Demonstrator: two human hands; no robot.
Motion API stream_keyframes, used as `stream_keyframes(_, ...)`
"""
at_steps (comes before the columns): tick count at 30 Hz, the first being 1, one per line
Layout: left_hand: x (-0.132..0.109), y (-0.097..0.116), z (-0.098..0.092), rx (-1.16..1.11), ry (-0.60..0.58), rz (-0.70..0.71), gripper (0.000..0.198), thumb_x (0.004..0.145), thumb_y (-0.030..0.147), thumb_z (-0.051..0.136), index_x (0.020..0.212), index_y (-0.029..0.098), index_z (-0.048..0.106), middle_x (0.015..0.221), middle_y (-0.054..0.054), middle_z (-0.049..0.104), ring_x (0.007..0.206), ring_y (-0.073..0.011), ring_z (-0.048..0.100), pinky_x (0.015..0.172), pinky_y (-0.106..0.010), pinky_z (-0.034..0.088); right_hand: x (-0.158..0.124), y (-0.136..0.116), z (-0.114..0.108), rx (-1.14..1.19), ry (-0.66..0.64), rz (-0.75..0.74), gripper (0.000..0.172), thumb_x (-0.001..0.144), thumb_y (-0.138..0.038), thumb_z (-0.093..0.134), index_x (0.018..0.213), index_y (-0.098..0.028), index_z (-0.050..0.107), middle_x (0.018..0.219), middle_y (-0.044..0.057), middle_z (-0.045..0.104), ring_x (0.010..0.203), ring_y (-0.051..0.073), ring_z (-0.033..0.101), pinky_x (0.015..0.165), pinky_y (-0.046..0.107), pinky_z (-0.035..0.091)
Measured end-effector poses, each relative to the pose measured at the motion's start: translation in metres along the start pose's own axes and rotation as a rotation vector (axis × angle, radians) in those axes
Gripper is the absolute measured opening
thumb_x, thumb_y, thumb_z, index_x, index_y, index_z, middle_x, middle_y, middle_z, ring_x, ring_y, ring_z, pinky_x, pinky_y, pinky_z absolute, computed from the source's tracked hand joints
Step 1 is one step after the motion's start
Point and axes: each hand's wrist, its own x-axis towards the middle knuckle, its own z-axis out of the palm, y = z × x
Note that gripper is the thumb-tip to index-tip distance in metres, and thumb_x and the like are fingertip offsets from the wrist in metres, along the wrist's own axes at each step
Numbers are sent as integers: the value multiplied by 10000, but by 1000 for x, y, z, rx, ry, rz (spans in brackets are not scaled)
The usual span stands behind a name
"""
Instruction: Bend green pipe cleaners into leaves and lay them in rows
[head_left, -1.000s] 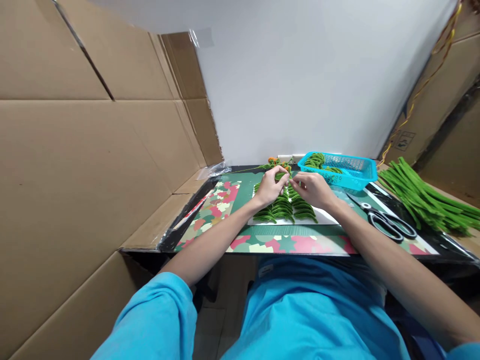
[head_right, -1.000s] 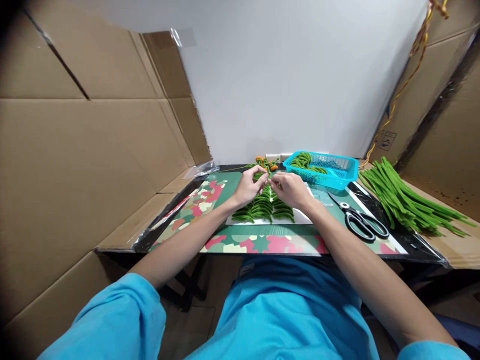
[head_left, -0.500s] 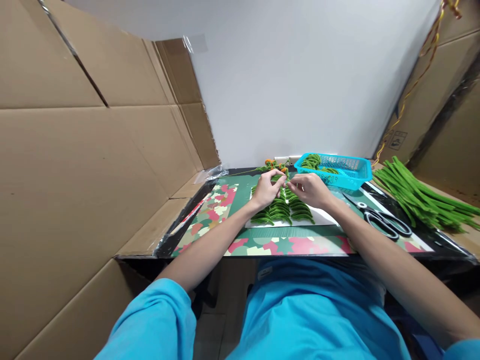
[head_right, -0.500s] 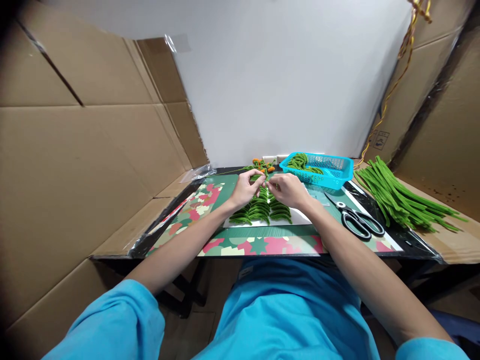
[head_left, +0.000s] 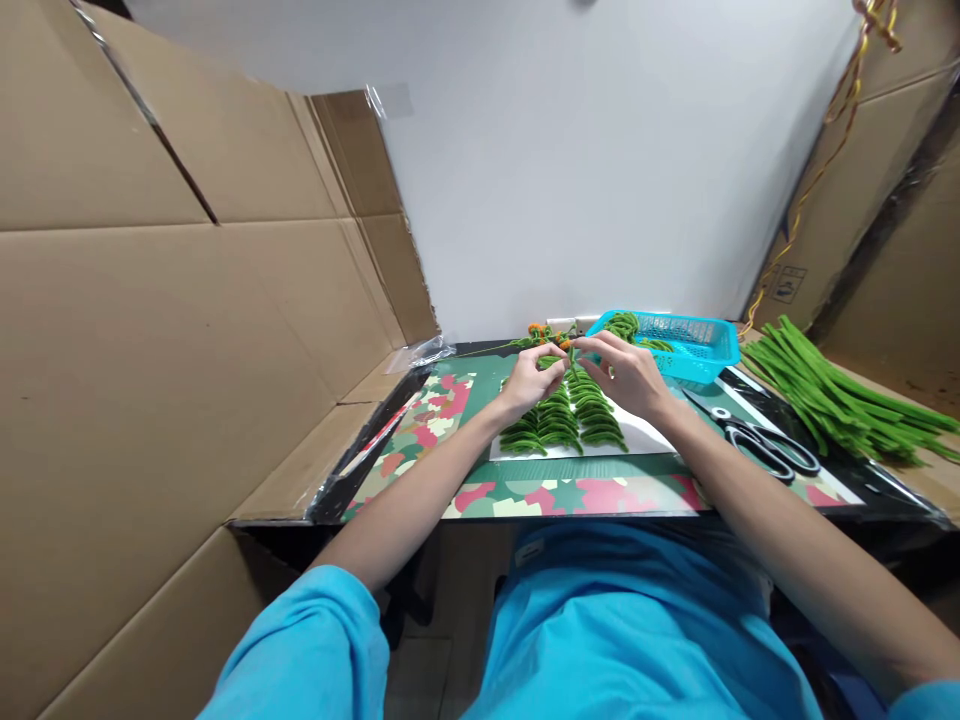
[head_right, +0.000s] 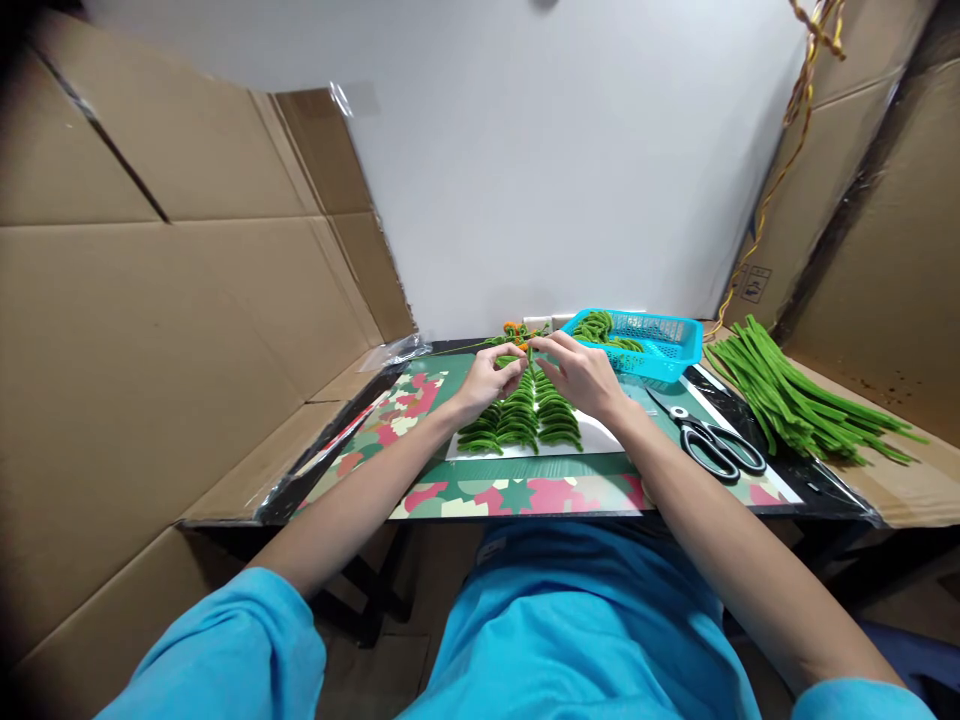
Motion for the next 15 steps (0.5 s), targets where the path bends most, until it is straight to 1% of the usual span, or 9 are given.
stream_keyframes(3,-1,1,0,-3,-14,2,369,796,490,805,862,177,621,486,81,460,386,-63,377,389,-186,267,-1,1,1,-10,-2,-34,303,1079,-341,539,1293,-248,732,1215,71,759,693,147,662,622,282,429)
stream_keyframes(6,-1,2,0,-19,0,-9,387,780,495,829,869,174,633,487,88,440,394,-61,373,402,-186,261,-2,2,3,-66,4,-12,320,1066,-393,578,1304,-249,736,1222,70,763,733,160,690,607,287,420)
stream_keyframes(10,-2,2,1,-12,26,-33,406,747,500,851,863,170,647,477,92,420,396,-60,352,401,-189,241,-2,0,3,-84,-7,15,332,1018,-461,651,1244,-241,756,1207,73,768,773,176,709,612,288,420)
stream_keyframes(13,-2,4,3,-7,44,-49,404,718,489,863,835,166,651,491,82,439,399,-60,356,396,-196,239,-2,-3,1,-109,-22,-7,349,985,-487,687,1217,-234,752,1200,76,769,790,187,715,607,291,404)
stream_keyframes(15,-3,6,4,-28,53,-61,391,706,474,865,815,164,651,485,86,425,401,-58,347,401,-198,238,-2,-4,0,-129,-28,-28,349,975,-486,697,1205,-227,744,1198,77,768,797,190,715,606,292,393)
